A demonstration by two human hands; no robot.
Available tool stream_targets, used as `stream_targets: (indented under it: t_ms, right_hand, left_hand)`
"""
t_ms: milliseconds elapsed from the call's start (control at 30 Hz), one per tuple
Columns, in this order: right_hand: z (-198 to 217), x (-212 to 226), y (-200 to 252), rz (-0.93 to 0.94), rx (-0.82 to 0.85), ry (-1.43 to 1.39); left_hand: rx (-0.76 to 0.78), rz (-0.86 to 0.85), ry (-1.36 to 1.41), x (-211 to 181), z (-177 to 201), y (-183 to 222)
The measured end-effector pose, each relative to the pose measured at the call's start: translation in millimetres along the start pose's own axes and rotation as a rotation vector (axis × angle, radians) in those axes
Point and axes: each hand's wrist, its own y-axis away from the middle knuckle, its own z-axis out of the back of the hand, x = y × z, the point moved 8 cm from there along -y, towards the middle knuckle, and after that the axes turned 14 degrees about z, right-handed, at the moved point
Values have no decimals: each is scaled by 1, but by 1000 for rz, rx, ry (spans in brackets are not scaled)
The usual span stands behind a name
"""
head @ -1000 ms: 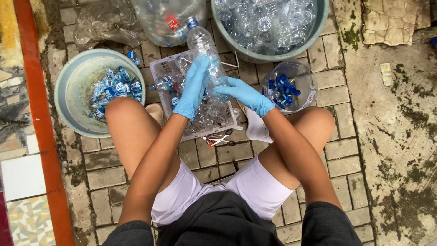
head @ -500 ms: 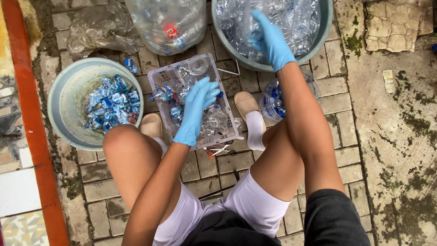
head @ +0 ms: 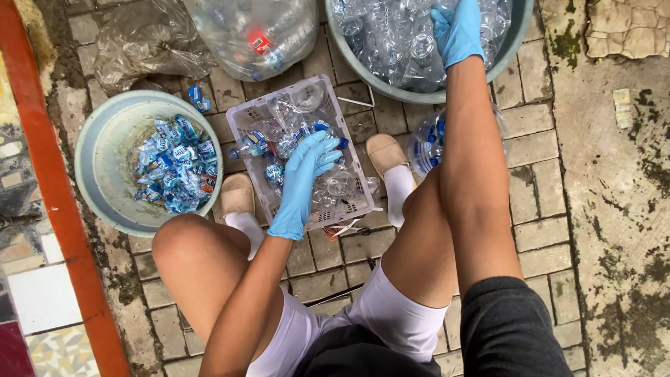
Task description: Manually sorting plastic bottles by removing labels with scissors and separating caps and bottles into different bins.
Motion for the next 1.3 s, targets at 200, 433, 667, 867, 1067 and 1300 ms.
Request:
stream_targets:
  t_ms: [200,433,667,867,1067,1300]
  right_hand:
    - [18,-6,-19,27,-39,-90]
    - [15,10,-1,15,41,-134]
    - [-9,41,74,-128,169,184]
    - [-36,74,129,-81,391,511]
    - [-48,97,161,108,616,811]
    - [-85,83,246,231,1194,1445]
  left_hand:
    - [78,-70,-67,6,-6,-2]
    - [72,-115,-58,19,-6,-13]
    - [-4,-96,-110,54,17,-54]
    - [-301,-93,-614,68,68,-69]
    - [-515,-250,-1238,104,119,-101]
    - [-540,-569,-1676,114,101,-121]
